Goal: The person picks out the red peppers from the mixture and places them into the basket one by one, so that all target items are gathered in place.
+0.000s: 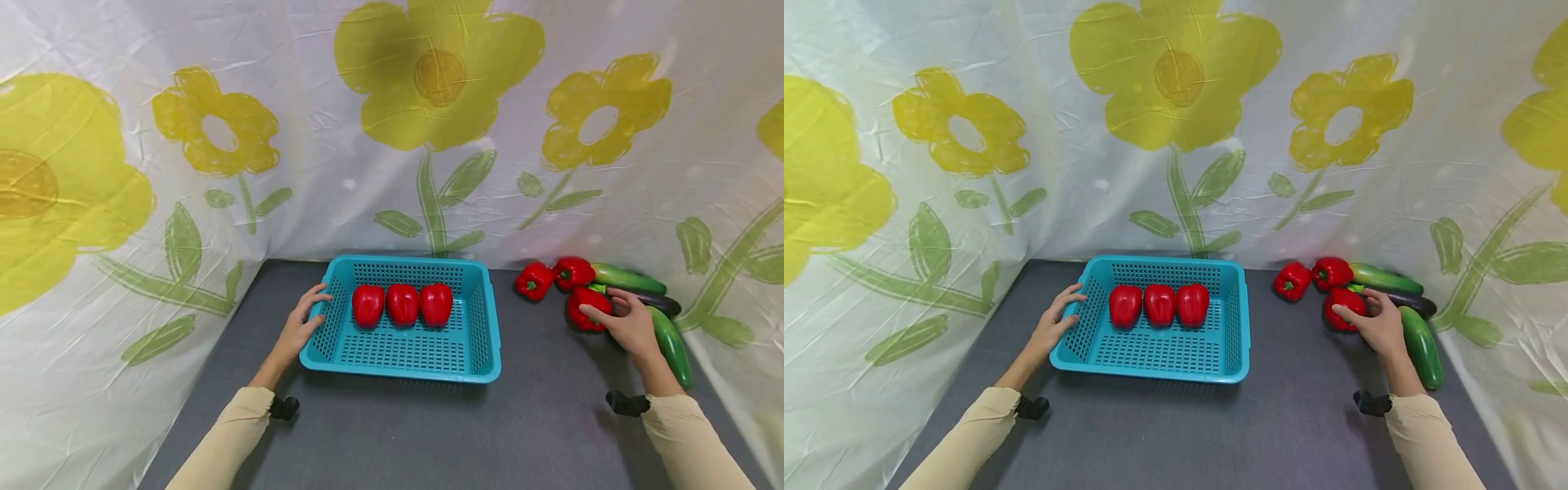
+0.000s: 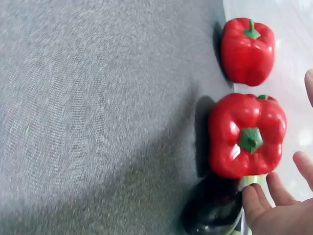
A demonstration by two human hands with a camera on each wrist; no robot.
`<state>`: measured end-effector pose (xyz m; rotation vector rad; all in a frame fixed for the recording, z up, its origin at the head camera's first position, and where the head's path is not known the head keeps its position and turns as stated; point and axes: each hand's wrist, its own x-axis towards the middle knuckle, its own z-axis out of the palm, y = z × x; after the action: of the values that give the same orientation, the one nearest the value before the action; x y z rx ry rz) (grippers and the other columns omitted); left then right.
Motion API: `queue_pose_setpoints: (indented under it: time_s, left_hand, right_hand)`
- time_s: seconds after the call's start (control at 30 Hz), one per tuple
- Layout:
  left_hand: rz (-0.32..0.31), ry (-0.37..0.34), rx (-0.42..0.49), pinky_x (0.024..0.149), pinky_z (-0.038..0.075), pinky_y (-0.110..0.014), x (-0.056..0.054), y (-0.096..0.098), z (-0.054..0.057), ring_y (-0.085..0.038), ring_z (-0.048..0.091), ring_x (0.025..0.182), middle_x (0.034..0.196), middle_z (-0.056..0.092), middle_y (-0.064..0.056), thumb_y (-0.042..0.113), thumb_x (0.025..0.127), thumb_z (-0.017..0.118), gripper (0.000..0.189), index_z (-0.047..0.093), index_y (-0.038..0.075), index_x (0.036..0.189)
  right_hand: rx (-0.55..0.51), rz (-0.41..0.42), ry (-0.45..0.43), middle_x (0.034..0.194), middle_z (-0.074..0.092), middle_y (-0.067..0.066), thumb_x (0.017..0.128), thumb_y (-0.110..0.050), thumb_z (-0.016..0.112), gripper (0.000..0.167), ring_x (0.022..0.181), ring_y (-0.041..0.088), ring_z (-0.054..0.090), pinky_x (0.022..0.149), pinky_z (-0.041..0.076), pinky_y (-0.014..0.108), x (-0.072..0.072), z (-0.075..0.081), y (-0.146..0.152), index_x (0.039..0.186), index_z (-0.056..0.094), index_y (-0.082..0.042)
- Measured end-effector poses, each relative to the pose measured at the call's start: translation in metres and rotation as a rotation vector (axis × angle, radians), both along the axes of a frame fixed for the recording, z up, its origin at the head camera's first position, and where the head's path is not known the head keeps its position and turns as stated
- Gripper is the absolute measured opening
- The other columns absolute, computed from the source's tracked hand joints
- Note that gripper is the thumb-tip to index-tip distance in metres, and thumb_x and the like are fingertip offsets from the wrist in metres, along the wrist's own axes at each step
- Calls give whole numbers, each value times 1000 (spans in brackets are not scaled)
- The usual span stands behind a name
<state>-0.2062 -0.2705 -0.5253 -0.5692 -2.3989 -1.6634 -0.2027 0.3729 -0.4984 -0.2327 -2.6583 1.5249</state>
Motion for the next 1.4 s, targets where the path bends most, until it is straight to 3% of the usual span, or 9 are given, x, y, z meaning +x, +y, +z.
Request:
queue_pose_setpoints:
  time_s: [0.43,0.53,0.57,0.7,0.77,0.83,1.23,1.4]
  left_hand:
    - [-4,-1,10,104,32,-49,1,1,1,-38,25,146,161,28,-18,-11,98,47,39,54,-6,136]
    - [-6,-5,16,105,31,-53,1,1,1,-37,24,146,161,28,-17,-10,98,47,40,54,-4,137]
    - [-8,-7,22,106,30,-56,4,3,7,-40,24,146,160,28,-20,-11,98,47,39,54,-6,136]
    - [-11,-2,31,105,30,-61,4,5,10,-47,24,143,158,27,-28,-15,95,46,39,53,-12,133]
    - [-10,7,35,104,29,-65,4,5,9,-50,24,142,157,27,-31,-17,94,46,39,52,-14,133]
    - [-5,12,35,103,28,-66,0,3,2,-48,25,143,158,27,-28,-17,94,46,40,53,-12,134]
    - [-12,35,11,104,34,-38,0,1,-2,-38,27,145,160,30,-19,-12,97,49,39,55,-4,135]
    - [-8,26,16,102,34,-33,1,2,0,-40,26,145,160,29,-22,-15,96,47,40,54,-7,135]
  right_hand:
    - [26,-97,16,150,38,34,90,-38,77,82,135,49,37,101,37,62,-11,-8,-15,148,41,6]
    - [55,-132,19,147,42,33,88,-38,79,79,131,47,42,92,46,49,-13,-10,-17,146,45,5]
    - [64,-140,18,146,43,33,88,-37,79,78,130,47,42,90,47,46,-13,-11,-18,145,46,5]
    - [85,-155,21,143,46,34,89,-30,80,71,127,46,45,76,43,29,-15,-12,-19,142,49,6]
    - [92,-160,17,143,46,34,89,-28,79,69,126,46,46,75,44,28,-15,-11,-19,142,50,6]
    - [94,-167,18,142,47,34,89,-27,79,68,125,46,47,72,42,25,-15,-12,-19,141,50,7]
    - [43,-168,15,142,48,32,91,-30,78,70,123,42,46,68,41,14,-11,-10,-17,144,49,6]
    - [21,-145,40,142,48,30,92,-30,77,69,116,36,47,66,43,11,-7,-4,-17,143,49,6]
